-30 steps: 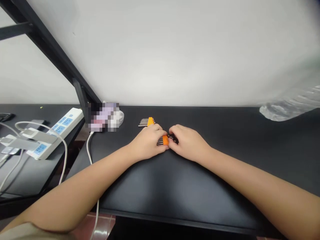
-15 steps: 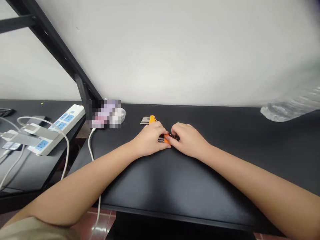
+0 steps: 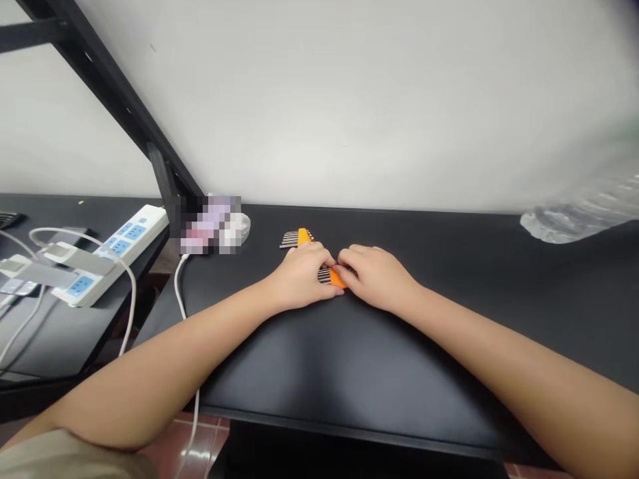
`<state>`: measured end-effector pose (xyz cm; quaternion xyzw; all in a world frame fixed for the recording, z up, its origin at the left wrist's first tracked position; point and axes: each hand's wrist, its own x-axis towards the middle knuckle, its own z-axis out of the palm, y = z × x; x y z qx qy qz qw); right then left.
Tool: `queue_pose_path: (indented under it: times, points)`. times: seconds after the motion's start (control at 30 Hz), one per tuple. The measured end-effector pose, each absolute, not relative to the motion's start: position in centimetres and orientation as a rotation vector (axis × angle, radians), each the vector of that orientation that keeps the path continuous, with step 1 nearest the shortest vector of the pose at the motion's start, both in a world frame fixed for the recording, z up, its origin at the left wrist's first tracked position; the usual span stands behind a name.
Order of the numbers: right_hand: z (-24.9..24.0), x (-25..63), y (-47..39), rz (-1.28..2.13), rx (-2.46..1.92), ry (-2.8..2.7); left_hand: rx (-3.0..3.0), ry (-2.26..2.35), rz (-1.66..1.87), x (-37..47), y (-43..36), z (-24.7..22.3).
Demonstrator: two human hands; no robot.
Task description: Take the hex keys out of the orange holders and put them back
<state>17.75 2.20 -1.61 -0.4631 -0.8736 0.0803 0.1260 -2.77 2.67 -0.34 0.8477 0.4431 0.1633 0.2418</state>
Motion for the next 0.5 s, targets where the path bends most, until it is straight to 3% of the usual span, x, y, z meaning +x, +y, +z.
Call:
queue_pose_path:
  times: [0.5]
  points:
    - [-2.63,18.51,2.48,0.125,-1.406,-2.504,2.365,1.210,0.505,-2.49,2.45,-0.96]
